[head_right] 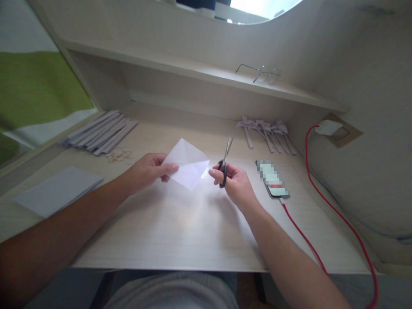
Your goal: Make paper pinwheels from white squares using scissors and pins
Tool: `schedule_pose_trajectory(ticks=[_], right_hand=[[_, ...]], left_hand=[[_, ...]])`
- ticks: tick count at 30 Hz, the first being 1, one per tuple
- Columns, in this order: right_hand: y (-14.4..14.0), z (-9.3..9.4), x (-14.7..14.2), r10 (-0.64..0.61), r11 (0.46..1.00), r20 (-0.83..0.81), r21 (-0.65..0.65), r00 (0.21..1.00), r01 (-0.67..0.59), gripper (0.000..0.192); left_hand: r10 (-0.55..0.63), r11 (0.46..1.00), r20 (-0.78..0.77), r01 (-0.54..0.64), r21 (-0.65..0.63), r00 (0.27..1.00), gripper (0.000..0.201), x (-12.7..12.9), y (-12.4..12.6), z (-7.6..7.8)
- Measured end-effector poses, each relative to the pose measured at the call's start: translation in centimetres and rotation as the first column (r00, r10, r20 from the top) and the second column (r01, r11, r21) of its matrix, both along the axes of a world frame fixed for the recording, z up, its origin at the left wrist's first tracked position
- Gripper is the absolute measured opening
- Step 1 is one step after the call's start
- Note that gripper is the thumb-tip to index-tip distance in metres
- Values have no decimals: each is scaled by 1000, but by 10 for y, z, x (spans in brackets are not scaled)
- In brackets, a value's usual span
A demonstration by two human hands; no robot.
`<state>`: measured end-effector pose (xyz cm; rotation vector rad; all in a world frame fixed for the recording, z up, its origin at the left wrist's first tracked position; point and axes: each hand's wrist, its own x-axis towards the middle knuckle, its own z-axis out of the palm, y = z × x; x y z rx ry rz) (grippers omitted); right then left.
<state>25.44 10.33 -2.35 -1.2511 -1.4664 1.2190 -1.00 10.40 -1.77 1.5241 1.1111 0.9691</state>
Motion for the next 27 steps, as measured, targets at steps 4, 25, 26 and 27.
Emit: schedule_pose_trajectory(ticks=[4, 25, 26, 27], right_hand=[[-3, -5, -3, 75, 995, -91, -60, 993, -81, 32], [-9, -14, -12, 126, 988, -102, -82, 987, -134, 34], [-8, -13, -11, 156, 982, -78, -96, 985, -163, 35], [-8, -12, -11, 189, 975, -49, -112, 981, -193, 36]], left_hand=[[-333, 938, -52, 326, -114, 941, 23, 3, -7, -1], [-20, 991, 64, 28, -128, 998, 32, 16, -6, -6], [27, 994, 68, -19, -109, 997, 32, 14, -5, -5], [75, 994, 73, -68, -89, 995, 31, 12, -3, -4]])
